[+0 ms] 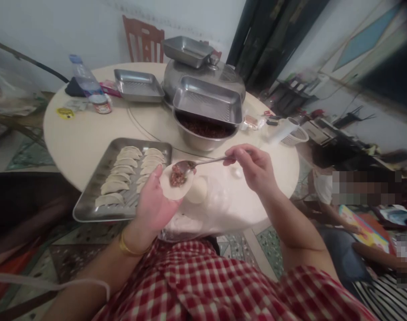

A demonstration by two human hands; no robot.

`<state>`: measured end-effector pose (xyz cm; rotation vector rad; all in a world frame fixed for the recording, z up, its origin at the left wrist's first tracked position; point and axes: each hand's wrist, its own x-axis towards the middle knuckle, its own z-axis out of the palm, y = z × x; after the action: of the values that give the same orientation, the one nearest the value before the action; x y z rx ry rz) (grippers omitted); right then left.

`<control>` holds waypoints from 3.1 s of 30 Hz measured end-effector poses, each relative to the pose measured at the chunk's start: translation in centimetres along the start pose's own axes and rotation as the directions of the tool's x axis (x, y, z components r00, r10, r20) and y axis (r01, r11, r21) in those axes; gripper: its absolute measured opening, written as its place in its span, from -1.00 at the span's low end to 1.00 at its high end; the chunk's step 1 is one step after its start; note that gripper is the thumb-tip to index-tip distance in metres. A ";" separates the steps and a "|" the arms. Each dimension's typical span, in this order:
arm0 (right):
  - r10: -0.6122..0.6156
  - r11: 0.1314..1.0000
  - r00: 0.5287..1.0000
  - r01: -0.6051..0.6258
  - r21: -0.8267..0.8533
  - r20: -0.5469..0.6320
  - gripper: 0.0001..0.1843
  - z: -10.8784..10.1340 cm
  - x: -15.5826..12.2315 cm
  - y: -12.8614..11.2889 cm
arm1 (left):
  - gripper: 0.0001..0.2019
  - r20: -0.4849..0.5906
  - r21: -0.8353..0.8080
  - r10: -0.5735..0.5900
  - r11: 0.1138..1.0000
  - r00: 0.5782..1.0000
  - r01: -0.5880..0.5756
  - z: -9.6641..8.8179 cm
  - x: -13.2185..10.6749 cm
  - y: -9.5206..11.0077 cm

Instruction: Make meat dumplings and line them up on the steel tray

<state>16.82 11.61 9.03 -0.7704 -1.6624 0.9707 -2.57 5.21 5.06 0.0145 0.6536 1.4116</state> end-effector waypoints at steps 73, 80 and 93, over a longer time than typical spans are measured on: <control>-0.171 0.663 0.984 0.081 -0.744 -0.045 -0.68 -2.6 8.5 10.4 | -0.78 -0.045 0.040 0.013 0.999 0.999 -0.011 -0.5 -0.4 -0.5; -0.391 0.610 0.920 0.244 -0.754 -0.019 -0.76 -2.5 2.5 7.2 | -0.73 -0.014 0.069 0.027 0.997 1.000 -0.026 -0.6 -0.7 -0.2; -0.322 0.692 0.914 0.048 -0.720 -0.249 -0.80 -7.9 -8.9 6.6 | -0.63 0.031 0.225 0.012 0.974 0.999 -0.019 0.1 -1.3 -1.7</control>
<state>27.07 8.91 0.49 -1.1669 -1.7279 -0.0190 -1.07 3.78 4.99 0.2201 0.7873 1.3433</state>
